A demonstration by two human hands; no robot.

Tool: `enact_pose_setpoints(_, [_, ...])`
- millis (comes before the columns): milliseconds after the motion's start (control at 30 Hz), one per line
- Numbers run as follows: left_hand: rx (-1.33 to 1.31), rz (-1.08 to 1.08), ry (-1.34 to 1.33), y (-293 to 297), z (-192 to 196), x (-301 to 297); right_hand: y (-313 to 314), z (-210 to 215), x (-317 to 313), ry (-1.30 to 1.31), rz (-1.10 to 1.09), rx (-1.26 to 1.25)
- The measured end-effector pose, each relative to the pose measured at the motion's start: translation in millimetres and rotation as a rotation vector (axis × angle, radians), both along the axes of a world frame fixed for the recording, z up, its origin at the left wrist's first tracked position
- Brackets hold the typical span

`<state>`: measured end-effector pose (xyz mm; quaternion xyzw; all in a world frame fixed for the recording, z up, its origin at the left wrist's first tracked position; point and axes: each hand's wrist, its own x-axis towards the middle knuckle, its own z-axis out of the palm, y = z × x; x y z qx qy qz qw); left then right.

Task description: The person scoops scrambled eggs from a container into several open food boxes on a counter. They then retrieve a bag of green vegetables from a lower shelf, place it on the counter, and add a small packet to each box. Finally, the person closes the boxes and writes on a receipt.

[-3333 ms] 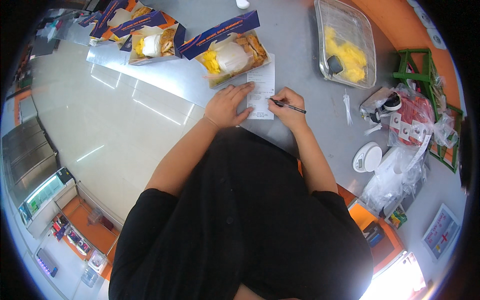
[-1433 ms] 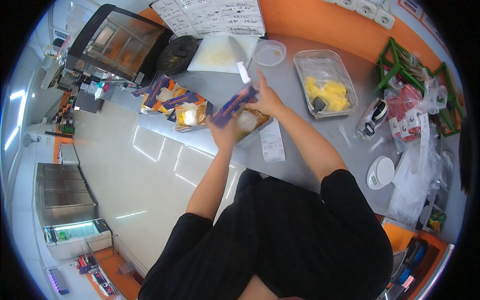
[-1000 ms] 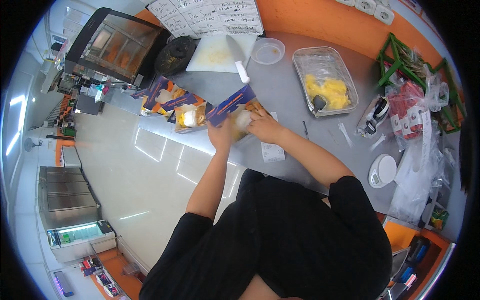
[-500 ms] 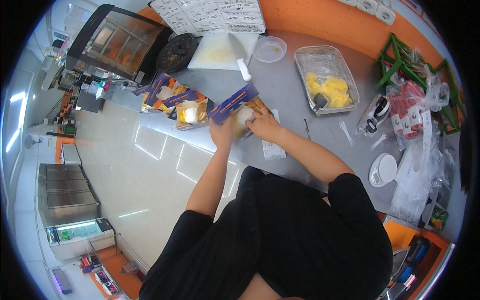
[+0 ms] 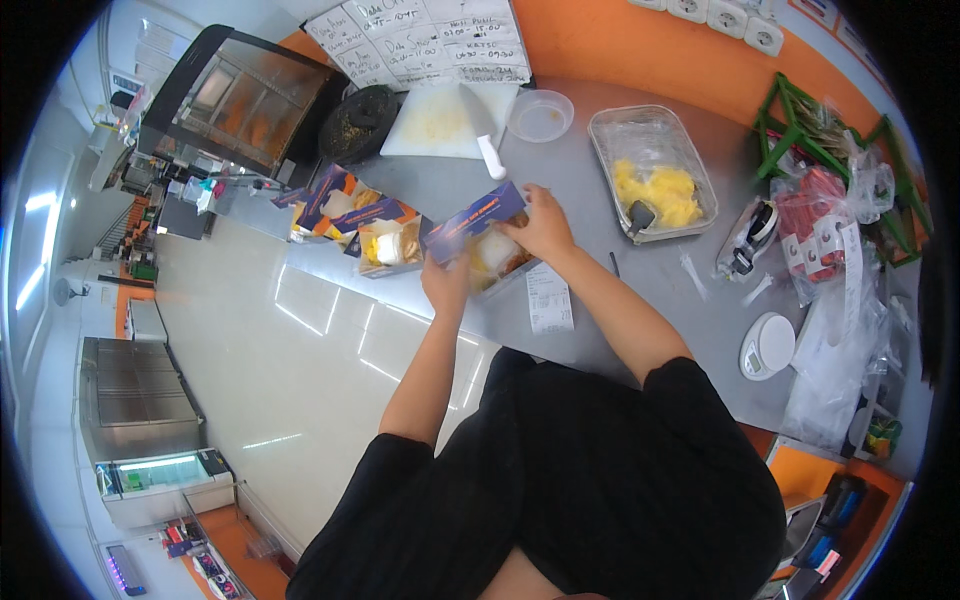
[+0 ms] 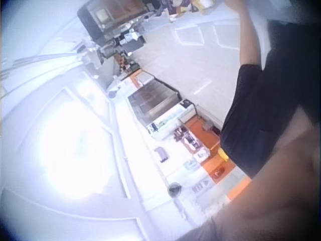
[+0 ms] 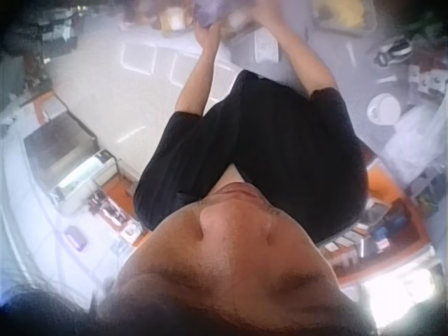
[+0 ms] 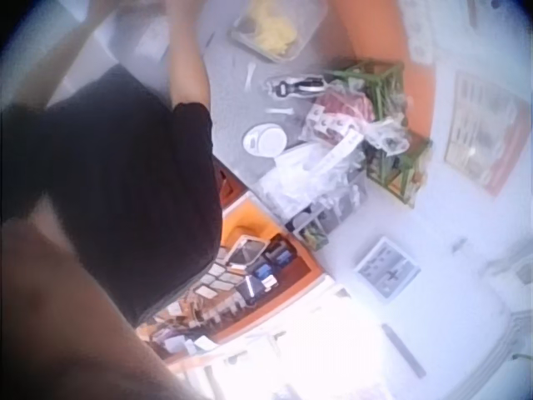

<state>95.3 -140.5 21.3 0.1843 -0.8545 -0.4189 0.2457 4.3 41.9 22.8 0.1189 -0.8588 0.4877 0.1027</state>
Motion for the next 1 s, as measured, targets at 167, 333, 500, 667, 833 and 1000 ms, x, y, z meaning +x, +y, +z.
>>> enact_pose_setpoints(167, [0.041, -0.184, -0.090, -28.8, 10.3, 8.9, -5.4, 8.8, -26.2, -0.246, 0.139, -0.114])
enact_pose_setpoints(333, [0.160, -0.267, -0.161, -60.9, -10.1, 2.0, 14.2, -13.4, -56.1, -0.139, 0.393, -0.210])
enact_pose_setpoints(500, [-0.121, -0.240, 0.070, -35.2, -15.1, -10.0, 20.1, -15.5, -60.3, 0.007, 0.549, -0.024])
enact_pose_setpoints(667, [-0.171, -0.202, 0.022, -44.8, -25.8, -20.0, 15.4, -27.6, -65.8, 0.142, 0.519, 0.038])
enact_pose_setpoints(833, [-0.287, -0.296, -0.027, -63.4, -36.0, -19.7, 25.4, -38.4, -86.2, 0.213, 0.673, 0.243])
enact_pose_setpoints(1000, [-0.285, -0.601, -0.145, -70.3, -16.1, 9.4, 46.4, 15.9, -80.1, 0.253, 0.861, 0.561])
